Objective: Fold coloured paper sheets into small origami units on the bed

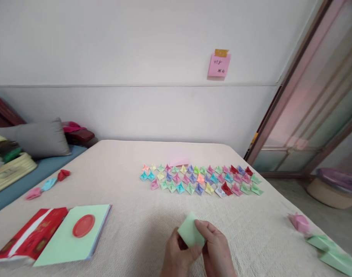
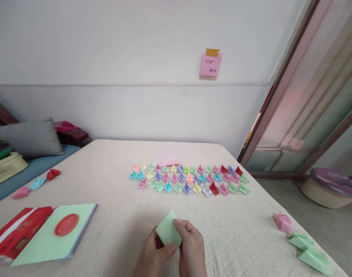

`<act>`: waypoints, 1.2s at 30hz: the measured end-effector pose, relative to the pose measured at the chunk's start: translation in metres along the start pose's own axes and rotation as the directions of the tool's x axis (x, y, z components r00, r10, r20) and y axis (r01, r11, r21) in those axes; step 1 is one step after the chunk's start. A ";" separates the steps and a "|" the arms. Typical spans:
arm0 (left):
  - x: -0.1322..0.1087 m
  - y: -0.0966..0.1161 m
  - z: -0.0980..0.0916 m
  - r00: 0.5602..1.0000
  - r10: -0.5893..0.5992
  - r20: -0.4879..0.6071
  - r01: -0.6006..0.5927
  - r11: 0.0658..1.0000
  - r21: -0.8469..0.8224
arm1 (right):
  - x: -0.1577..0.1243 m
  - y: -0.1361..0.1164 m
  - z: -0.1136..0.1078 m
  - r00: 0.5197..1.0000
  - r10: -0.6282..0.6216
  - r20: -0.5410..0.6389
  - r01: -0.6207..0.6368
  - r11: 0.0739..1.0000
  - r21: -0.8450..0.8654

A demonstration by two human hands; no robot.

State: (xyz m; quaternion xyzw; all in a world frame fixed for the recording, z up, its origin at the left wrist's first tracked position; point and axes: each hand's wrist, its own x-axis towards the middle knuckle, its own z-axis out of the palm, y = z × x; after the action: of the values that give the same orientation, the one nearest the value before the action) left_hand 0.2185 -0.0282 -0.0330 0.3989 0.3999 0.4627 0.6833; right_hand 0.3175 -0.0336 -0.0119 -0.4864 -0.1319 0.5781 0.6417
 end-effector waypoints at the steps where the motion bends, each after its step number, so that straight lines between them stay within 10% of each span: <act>1: 0.001 0.003 -0.002 0.999 0.002 -0.048 -0.001 1.000 0.018 | -0.001 0.001 0.001 1.000 0.003 0.020 -0.002 1.000 -0.006; 5: 0.001 0.012 -0.008 0.988 0.007 -0.154 0.018 0.987 0.160 | -0.003 0.005 0.002 0.998 0.032 0.047 -0.032 0.999 -0.005; 28: 0.002 0.045 -0.031 0.984 -0.090 0.151 0.031 0.934 0.355 | 0.009 0.003 -0.004 0.987 0.056 0.153 -0.021 0.975 -0.220; 36: 0.008 0.043 -0.035 1.000 0.007 -0.030 0.005 0.929 0.369 | 0.002 0.012 0.004 0.944 0.168 0.285 -0.132 0.981 -0.140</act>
State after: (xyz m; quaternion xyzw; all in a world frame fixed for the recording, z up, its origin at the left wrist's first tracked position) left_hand 0.1754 -0.0036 -0.0073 0.5132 0.4900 0.3858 0.5897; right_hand 0.3083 -0.0317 -0.0201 -0.4405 -0.2232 0.6827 0.5386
